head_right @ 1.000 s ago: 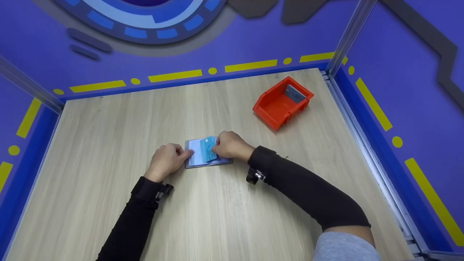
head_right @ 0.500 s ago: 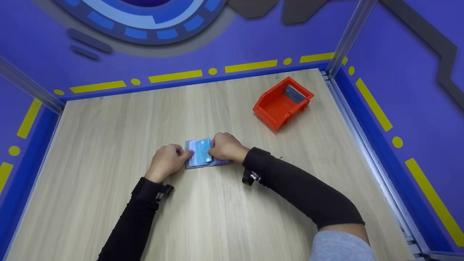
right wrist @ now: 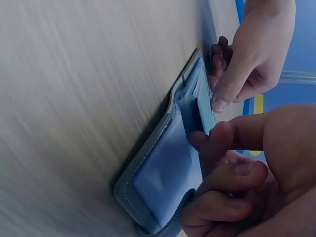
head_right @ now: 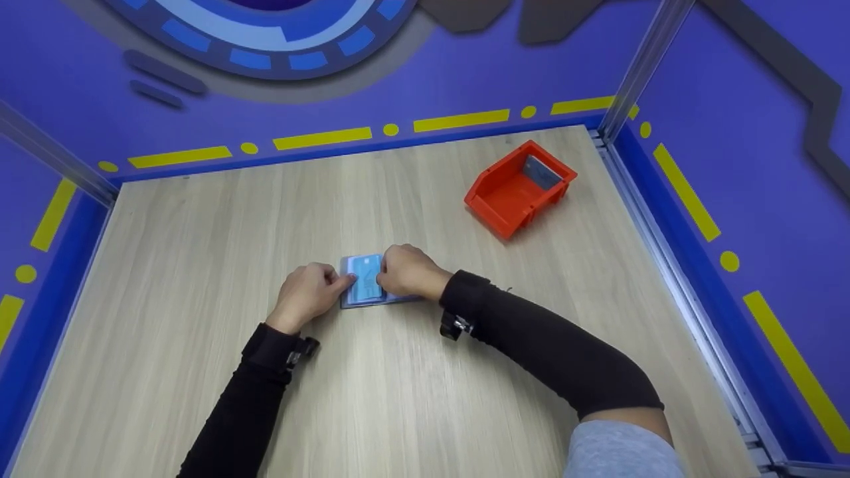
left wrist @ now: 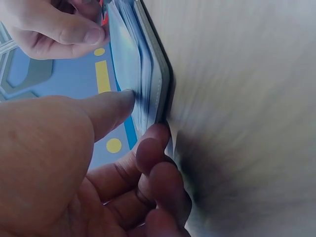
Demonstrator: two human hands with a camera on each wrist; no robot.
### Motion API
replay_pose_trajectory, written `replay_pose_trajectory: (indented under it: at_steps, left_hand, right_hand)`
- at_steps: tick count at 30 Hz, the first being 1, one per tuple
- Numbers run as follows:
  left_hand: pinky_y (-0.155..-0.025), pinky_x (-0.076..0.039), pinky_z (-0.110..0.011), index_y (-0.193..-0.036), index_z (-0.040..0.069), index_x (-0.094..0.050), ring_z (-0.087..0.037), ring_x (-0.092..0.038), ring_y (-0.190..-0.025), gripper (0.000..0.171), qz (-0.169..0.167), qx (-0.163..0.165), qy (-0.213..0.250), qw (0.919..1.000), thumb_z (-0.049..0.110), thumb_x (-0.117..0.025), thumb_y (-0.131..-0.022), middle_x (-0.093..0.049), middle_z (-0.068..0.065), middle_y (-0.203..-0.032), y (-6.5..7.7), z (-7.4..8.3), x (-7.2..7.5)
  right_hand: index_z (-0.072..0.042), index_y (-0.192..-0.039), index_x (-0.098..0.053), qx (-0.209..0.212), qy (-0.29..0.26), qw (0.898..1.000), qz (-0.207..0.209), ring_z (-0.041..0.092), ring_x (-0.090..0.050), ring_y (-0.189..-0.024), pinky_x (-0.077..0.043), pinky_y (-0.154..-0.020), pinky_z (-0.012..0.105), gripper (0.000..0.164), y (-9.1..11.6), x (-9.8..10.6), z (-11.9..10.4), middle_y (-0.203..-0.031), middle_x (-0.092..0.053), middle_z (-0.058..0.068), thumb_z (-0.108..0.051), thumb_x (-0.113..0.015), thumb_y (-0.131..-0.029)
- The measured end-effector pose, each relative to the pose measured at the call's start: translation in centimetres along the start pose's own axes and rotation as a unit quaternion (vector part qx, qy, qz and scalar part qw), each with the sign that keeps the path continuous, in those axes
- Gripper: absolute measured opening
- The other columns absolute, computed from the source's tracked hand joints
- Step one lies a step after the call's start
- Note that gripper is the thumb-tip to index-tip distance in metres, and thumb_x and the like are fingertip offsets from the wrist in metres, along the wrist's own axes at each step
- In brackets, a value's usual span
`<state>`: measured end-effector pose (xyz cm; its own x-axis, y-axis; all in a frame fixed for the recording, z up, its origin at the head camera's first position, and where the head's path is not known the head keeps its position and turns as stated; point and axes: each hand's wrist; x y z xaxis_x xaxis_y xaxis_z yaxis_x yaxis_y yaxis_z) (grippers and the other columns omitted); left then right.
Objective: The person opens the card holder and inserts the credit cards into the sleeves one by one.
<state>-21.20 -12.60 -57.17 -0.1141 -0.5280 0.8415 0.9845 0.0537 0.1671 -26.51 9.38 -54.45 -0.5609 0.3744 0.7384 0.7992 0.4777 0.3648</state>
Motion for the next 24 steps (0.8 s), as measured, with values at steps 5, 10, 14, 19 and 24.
replay_pose_trajectory:
  at_steps: [5,10,14,19,24]
  left_hand:
    - [-0.058,-0.034,-0.034,-0.071,0.016,-0.058,-0.016,-0.049,-0.063,0.048,0.004,-0.004,-0.004,1.0000,0.049,-0.076,-0.103,-0.052,0.005,-0.070,0.1,0.1,0.1]
    - [-0.059,-0.035,-0.033,-0.074,0.015,-0.060,-0.017,-0.050,-0.064,0.048,-0.006,-0.002,-0.009,0.9999,0.050,-0.074,-0.104,-0.053,0.004,-0.070,0.1,0.1,0.2]
    - [-0.061,-0.037,-0.034,-0.076,0.014,-0.064,-0.017,-0.052,-0.067,0.047,-0.007,0.002,-0.015,0.9999,0.051,-0.074,-0.104,-0.056,0.003,-0.073,0.2,0.1,0.4]
    - [-0.061,-0.038,-0.034,-0.076,0.013,-0.067,-0.018,-0.055,-0.068,0.047,-0.004,0.005,-0.016,0.9998,0.051,-0.074,-0.104,-0.059,0.002,-0.074,0.2,0.2,0.5]
    - [-0.060,-0.037,-0.033,-0.073,0.015,-0.064,-0.017,-0.052,-0.065,0.048,-0.010,0.014,-0.011,0.9998,0.051,-0.076,-0.102,-0.056,0.004,-0.071,0.2,0.4,0.3]
  right_hand:
    - [-0.015,-0.075,-0.071,0.046,0.037,0.998,0.002,0.015,-0.048,-0.068,-0.036,-0.062,0.030,0.029,0.2,0.0,-0.2,-0.065,-0.047,-0.008,-0.020,-0.066,-0.104]
    - [-0.014,-0.074,-0.069,0.066,0.055,0.996,-0.003,0.015,-0.047,-0.067,-0.035,-0.062,0.030,0.034,0.4,0.4,-0.1,-0.065,-0.042,-0.008,-0.025,-0.066,-0.106]
    - [-0.010,-0.085,-0.079,0.043,0.036,0.998,0.001,0.015,-0.049,-0.067,-0.037,-0.061,0.030,0.031,0.4,1.1,0.1,-0.066,-0.046,-0.007,-0.027,-0.066,-0.107]
    - [-0.008,-0.107,-0.085,0.019,0.018,0.999,0.036,0.017,-0.059,-0.073,-0.046,-0.066,0.030,0.026,0.4,2.7,0.9,-0.079,-0.064,0.000,-0.026,-0.066,-0.107]
    - [-0.008,-0.110,-0.084,0.001,0.015,0.997,0.072,0.022,-0.064,-0.080,-0.050,-0.069,0.032,0.023,0.0,4.1,2.3,-0.095,-0.076,0.007,-0.023,-0.068,-0.106]
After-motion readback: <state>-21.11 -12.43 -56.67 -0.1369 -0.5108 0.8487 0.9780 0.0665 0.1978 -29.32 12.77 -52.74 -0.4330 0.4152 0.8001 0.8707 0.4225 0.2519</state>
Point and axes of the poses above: each hand's wrist, its own y-axis away from the middle knuckle, its own x-axis out of the back of the hand, z = x × y
